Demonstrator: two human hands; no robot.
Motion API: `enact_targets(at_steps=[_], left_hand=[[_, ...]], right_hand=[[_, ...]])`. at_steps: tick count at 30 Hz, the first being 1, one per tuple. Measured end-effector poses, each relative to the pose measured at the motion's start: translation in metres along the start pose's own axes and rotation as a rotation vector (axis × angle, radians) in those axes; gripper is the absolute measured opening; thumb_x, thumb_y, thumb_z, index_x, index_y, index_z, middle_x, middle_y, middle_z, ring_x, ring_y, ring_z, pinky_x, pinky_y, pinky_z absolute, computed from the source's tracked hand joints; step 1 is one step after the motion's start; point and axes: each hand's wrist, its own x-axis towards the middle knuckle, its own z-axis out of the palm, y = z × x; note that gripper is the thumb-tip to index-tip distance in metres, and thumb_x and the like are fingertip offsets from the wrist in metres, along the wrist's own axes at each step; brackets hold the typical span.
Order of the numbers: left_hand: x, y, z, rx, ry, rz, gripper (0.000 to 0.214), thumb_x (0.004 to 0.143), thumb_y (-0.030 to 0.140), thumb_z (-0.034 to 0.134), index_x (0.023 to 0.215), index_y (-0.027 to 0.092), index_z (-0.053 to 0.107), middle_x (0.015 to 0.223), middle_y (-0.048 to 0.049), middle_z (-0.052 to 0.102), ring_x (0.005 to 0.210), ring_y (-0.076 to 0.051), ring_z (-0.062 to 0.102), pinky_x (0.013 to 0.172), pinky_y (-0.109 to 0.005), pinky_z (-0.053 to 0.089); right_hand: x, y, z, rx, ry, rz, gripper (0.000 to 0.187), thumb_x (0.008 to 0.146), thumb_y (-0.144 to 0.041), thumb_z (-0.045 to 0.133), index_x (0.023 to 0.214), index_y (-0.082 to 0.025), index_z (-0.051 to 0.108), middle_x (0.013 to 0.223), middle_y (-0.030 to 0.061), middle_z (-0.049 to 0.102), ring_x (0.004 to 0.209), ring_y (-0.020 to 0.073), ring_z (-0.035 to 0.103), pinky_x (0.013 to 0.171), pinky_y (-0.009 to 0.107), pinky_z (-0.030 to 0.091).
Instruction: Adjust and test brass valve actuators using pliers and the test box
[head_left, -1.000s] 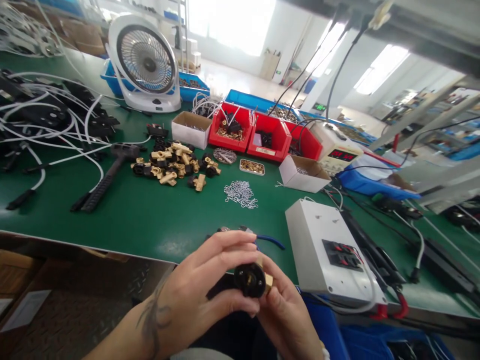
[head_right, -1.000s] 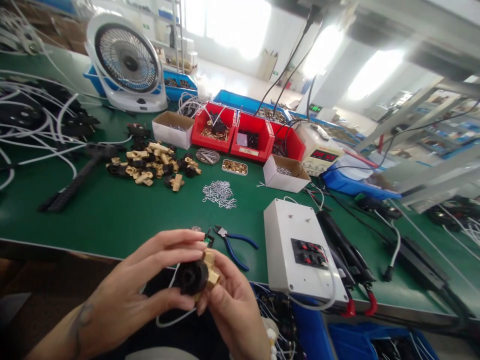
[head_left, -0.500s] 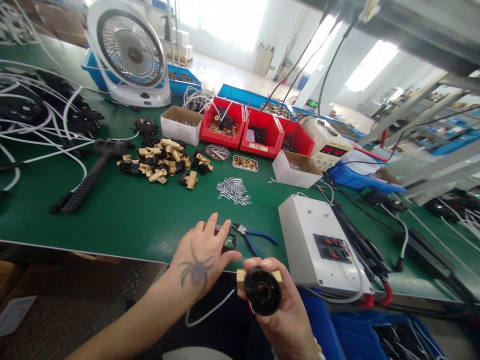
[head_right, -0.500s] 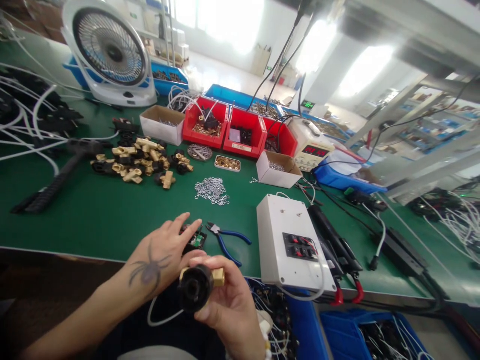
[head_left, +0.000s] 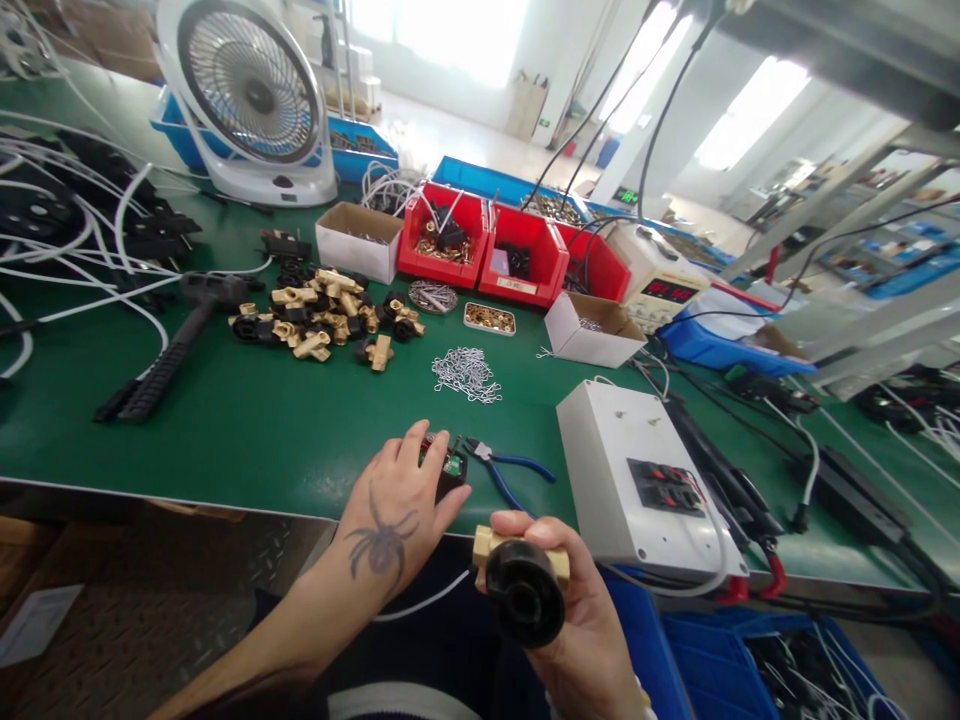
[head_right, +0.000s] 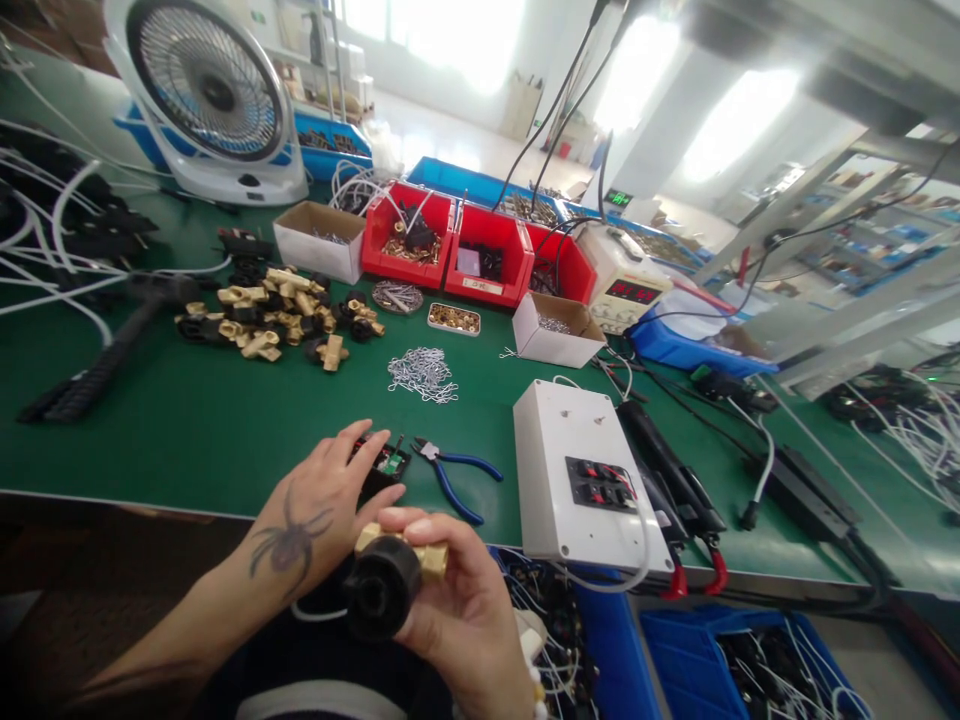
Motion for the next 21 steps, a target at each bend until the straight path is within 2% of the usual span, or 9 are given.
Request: enact_targets(at_steps=[2,4,6,8,10,13,15,19,21], left_hand=[[0.001,0.002,-0.001,-0.033,0.012,-0.023,0.048,0.089,0.039,0.054,0.126,0.009,0.057,0.135,-0.0226,0.055,0.107,-0.034,0.061,0.091,-0.047,0.052],[0.003,0.0,-0.006,-0.111,0.015,-0.057,0.045,0.088,0.037,0.052,0.124,0.01,0.058,0.134,-0.0205,0.056,0.109,-0.034,0.06,0.093,-0.048,0.05],[0.006,-0.008,-0.014,-0.254,0.003,-0.131,0.044,0.089,0.038,0.047,0.122,0.012,0.057,0.129,-0.017,0.058,0.108,-0.033,0.059,0.095,-0.047,0.048],[0.009,-0.018,-0.022,-0.46,-0.007,-0.241,0.043,0.091,0.043,0.04,0.118,0.016,0.058,0.121,-0.0121,0.061,0.105,-0.03,0.06,0.095,-0.045,0.047],[0.009,-0.029,-0.027,-0.697,0.004,-0.347,0.043,0.093,0.049,0.034,0.111,0.02,0.06,0.112,-0.0073,0.064,0.104,-0.028,0.059,0.095,-0.042,0.045],[0.007,-0.038,-0.029,-1.056,0.076,-0.474,0.04,0.092,0.05,0.037,0.106,0.022,0.063,0.107,-0.0034,0.066,0.106,-0.027,0.057,0.09,-0.037,0.046],[0.005,-0.039,-0.03,-1.279,0.11,-0.531,0.039,0.091,0.047,0.042,0.111,0.021,0.063,0.112,-0.0031,0.065,0.107,-0.025,0.057,0.084,-0.033,0.049],[0.004,-0.034,-0.035,-1.594,0.099,-0.594,0.041,0.089,0.041,0.048,0.119,0.017,0.063,0.115,-0.0054,0.067,0.107,-0.024,0.059,0.08,-0.031,0.053],[0.003,-0.031,-0.039,-1.685,0.09,-0.617,0.041,0.089,0.04,0.049,0.117,0.015,0.064,0.114,-0.0066,0.069,0.106,-0.023,0.06,0.078,-0.031,0.054]], right_hand=[[-0.001,-0.002,-0.004,-0.084,0.014,-0.027,0.039,0.064,-0.038,0.088,0.1,-0.033,0.073,0.105,0.0032,0.071,0.084,0.0179,0.066,0.076,0.031,0.056],[-0.001,-0.005,-0.01,-0.258,0.062,-0.099,0.043,0.073,-0.039,0.081,0.114,-0.031,0.069,0.108,0.006,0.069,0.087,0.0197,0.065,0.076,0.032,0.055],[0.003,-0.008,-0.016,-0.523,0.123,-0.207,0.043,0.083,-0.035,0.071,0.125,-0.031,0.062,0.116,0.0063,0.066,0.096,0.0205,0.064,0.081,0.032,0.054],[0.011,-0.009,-0.018,-0.821,0.131,-0.301,0.044,0.087,-0.03,0.064,0.13,-0.032,0.058,0.118,0.0058,0.063,0.098,0.0204,0.062,0.083,0.032,0.052],[0.021,-0.008,-0.017,-1.086,0.059,-0.33,0.046,0.087,-0.028,0.062,0.133,-0.028,0.057,0.109,0.0071,0.063,0.091,0.0207,0.061,0.079,0.034,0.052],[0.036,-0.005,-0.013,-1.358,-0.092,-0.255,0.045,0.084,-0.026,0.061,0.129,-0.021,0.062,0.095,0.008,0.063,0.081,0.0221,0.061,0.075,0.038,0.051],[0.042,-0.006,-0.011,-1.4,-0.117,-0.222,0.042,0.084,-0.026,0.061,0.126,-0.019,0.063,0.092,0.0077,0.064,0.078,0.0216,0.061,0.074,0.037,0.051],[0.044,-0.012,-0.014,-1.329,0.024,-0.267,0.041,0.088,-0.032,0.058,0.128,-0.021,0.06,0.09,0.0055,0.063,0.077,0.0198,0.06,0.073,0.034,0.05],[0.043,-0.013,-0.017,-1.341,0.01,-0.183,0.036,0.085,-0.031,0.061,0.119,-0.02,0.065,0.091,0.006,0.065,0.08,0.0218,0.062,0.075,0.036,0.05]])
